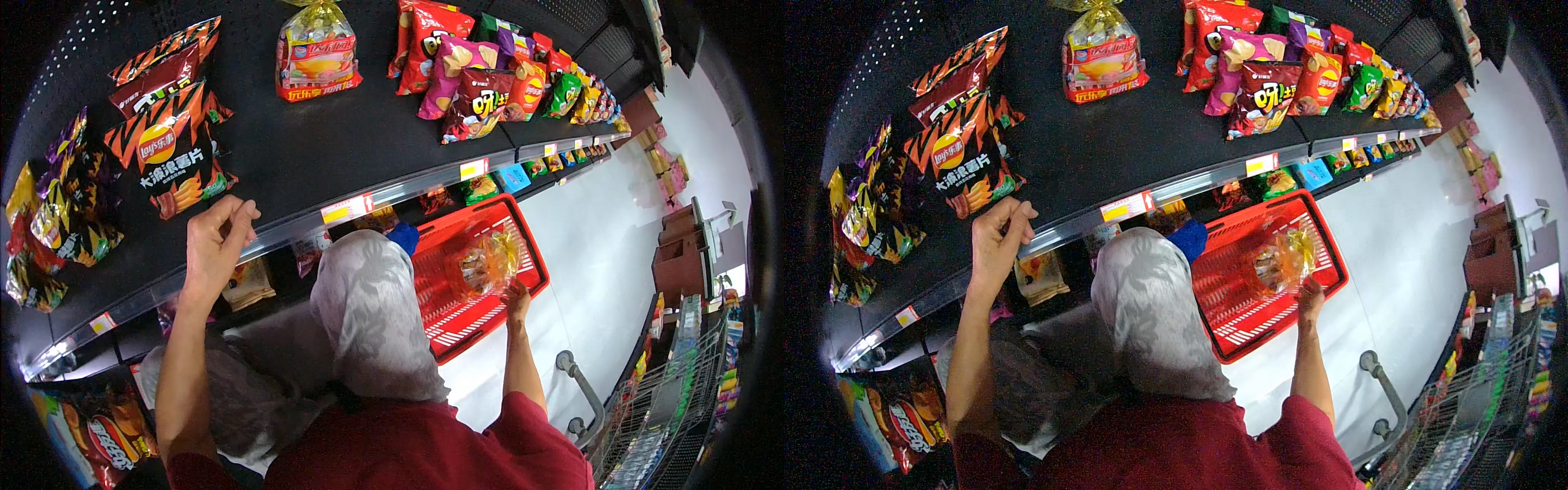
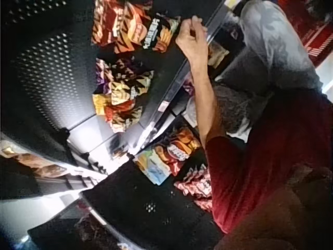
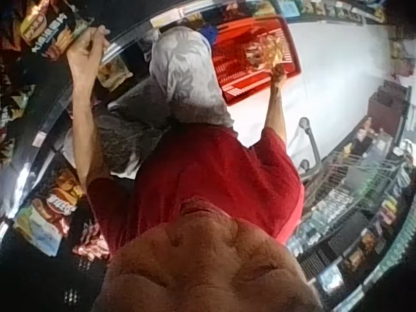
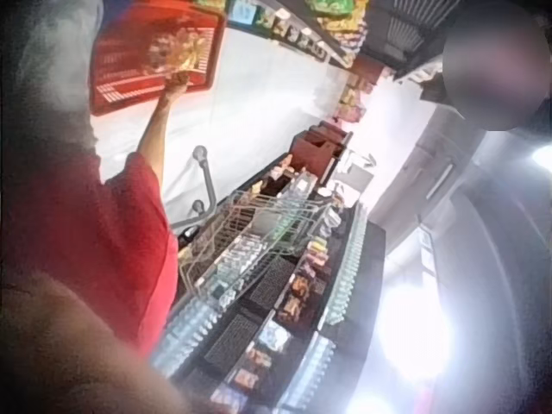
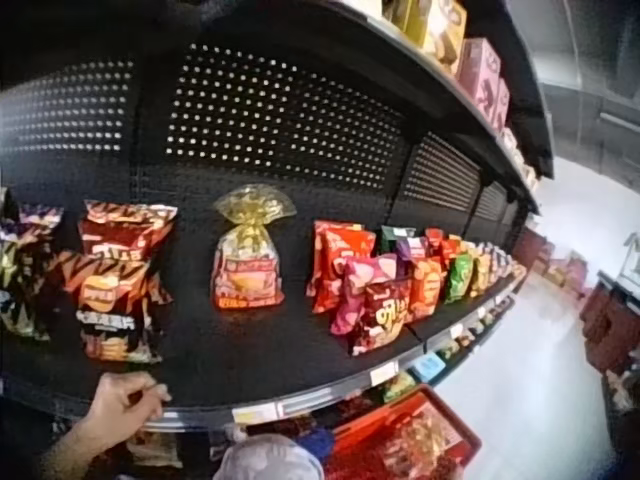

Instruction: The person arranges snack bags on a store shelf, taking them from a red basket and placing them in rows. The person also wipes the shelf surface with a blue cloth between restocking actions.

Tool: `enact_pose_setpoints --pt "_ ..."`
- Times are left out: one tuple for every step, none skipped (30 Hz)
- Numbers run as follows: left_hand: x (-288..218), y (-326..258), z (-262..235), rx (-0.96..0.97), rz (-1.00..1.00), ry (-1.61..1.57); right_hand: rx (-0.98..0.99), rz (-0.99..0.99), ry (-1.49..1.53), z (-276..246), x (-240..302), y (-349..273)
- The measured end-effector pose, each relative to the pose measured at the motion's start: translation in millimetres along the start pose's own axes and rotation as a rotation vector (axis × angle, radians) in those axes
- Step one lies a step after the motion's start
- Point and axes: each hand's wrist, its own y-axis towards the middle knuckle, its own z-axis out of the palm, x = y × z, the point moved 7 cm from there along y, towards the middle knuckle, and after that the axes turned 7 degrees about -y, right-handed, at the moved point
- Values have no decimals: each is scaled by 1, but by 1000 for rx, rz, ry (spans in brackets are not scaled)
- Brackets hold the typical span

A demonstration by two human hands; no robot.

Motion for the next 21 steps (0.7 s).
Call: enact_pose_setpoints --pt "-1 2 2 12 -4 -21 -58 -36 21 -36 6 3" --pt "-3 1 -1 3 -9 -13 -86 -65 60 -31 21 2" --pt "-2 -1 -1 3 2 -33 -130 -105 -70 -30 37 -5" --pt "-3 -7 -8 -20 15 -34 -147 -149 -186 -7 72 -18" --pt "-5 -6 -7 -15 11 -42 -133 -320 -221 5 103 -24" --pt "-7 -4 -2 20 2 -43 -151 -461 -189 13 127 -24" --pt "-8 -7 -6 23 -6 -37 -69 -464 -201 51 159 -33" --pt "-8 -9 -7 30 -15 -37 8 -467 -218 91 202 -53" --pt "-5 -8 -5 31 -15 -64 90 -483 -223 123 235 -65" --pt "-5 -9 -4 20 -24 -100 177 -499 -224 158 263 -75" --pt "-6 -9 -4 24 -9 -97 247 -564 -212 194 294 -91" --pt "-6 -8 -3 31 7 -97 313 -630 -201 228 320 -103" --pt "-5 -7 -2 37 10 -109 404 -723 -199 260 341 -107" --pt "-9 -7 -2 59 32 -49 494 -815 -197 290 361 -112" --pt "-8 -8 -3 56 36 -46 541 -862 -200 322 382 -122" --pt "-5 -8 -2 58 40 -45 582 -907 -205 352 401 -130" --pt "-11 -8 -2 80 43 14 629 -922 -169 380 414 -127" --pt "-9 -10 -5 62 69 27 690 -937 -124 412 426 -125" --pt "-7 -10 -5 68 87 65 703 -910 -120 438 438 -119" --pt "-5 -9 -4 75 104 102 714 -884 -118 462 449 -111" --pt "-2 -9 -2 67 164 126 716 -843 -163 486 457 -97"
